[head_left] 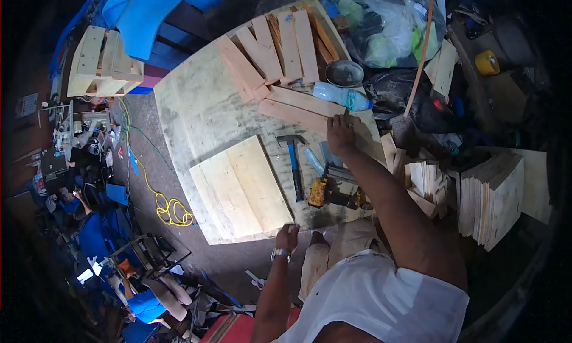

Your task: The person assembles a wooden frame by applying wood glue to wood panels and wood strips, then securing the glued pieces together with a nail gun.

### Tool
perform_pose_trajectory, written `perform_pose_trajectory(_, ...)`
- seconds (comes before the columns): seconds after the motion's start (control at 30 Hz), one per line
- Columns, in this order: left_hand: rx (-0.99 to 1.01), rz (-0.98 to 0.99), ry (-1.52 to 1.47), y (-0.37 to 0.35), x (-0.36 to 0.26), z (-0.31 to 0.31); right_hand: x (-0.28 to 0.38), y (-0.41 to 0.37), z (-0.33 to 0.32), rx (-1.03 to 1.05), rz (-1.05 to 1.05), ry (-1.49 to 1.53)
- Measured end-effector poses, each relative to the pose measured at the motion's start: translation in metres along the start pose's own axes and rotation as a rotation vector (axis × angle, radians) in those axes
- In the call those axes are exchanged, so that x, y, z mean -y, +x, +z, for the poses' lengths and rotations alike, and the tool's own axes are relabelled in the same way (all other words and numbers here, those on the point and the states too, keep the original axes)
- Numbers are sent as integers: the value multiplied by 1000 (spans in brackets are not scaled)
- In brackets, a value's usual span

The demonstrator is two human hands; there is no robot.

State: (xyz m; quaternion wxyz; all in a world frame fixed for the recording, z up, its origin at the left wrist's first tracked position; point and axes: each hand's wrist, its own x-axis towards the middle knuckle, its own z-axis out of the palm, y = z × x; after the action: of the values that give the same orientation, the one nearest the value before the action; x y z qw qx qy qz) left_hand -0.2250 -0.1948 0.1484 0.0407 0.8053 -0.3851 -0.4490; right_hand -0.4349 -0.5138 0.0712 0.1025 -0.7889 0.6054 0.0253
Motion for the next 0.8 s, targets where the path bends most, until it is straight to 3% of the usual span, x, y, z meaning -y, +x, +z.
perform_pose_trajectory(0.03, 15, 0, -2, 27, -20, 1, -1, 0, -7, -35, -10, -9)
perform_pose_trajectory(0.07, -34, 147, -89, 41, -55, -6, -1, 6, -9, 15, 5, 33)
perform_pose_trajectory(0.1, -36, 177, 45, 67, -69, -4, 1, 10, -9, 72, 26, 75)
perform_pose_trajectory(0.17, -59, 228, -18, 83, -128, -19, 5, 5, -8, 158, 41, 57)
perform_pose_trajectory(0.2, -6, 219, -291, 111, -116, 2, 11, 3, -20, 233, 78, 105)
perform_pose_trajectory(0.27, -20, 103, -754, 125, -151, 0, 23, -11, -56, 299, 92, 262)
perform_pose_trajectory(0.3, -4, -21, -993, 133, -162, -1, 29, -23, -68, 293, 71, 371)
perform_pose_trajectory(0.33, 17, -159, -1234, 138, -167, -2, 38, -34, -64, 296, 44, 258)
perform_pose_trajectory(0.37, 255, -140, -1480, 138, -177, -11, 39, -43, -126, 436, -38, 522)
perform_pose_trajectory(0.4, 513, -172, -1680, 138, -189, -20, 34, -51, -121, 503, -113, 521)
perform_pose_trajectory(0.47, 385, -95, -1540, 182, -125, 13, 26, -61, -106, 628, -267, 535)
perform_pose_trajectory(0.5, 356, -119, -1500, 175, -116, 12, 10, -42, -118, 631, -146, 675)
perform_pose_trajectory(0.57, 252, -181, -1412, 144, -95, 1, -29, 1, -72, 27, 99, 304)
perform_pose_trajectory(0.6, 150, -174, -1206, 100, -120, -29, -54, 33, -37, -91, 249, 250)
perform_pose_trajectory(0.63, 131, -132, -1192, 78, -100, -28, -71, 53, -57, 191, 260, 203)
perform_pose_trajectory(0.67, 104, -95, -1180, 47, -71, -30, -82, 59, -31, -32, 179, 79)
perform_pose_trajectory(0.7, 93, -185, -1113, 14, -53, -38, -99, 73, -17, 139, 110, 51)
perform_pose_trajectory(0.73, 85, -281, -1050, -21, -36, -47, -117, 82, 31, 40, 37, 75)
perform_pose_trajectory(0.77, 66, -391, -1011, -53, -12, -50, -107, 73, -19, 173, 49, 241)
perform_pose_trajectory(0.8, 60, -500, -979, -86, 13, -48, -111, 75, -4, 44, 76, 128)
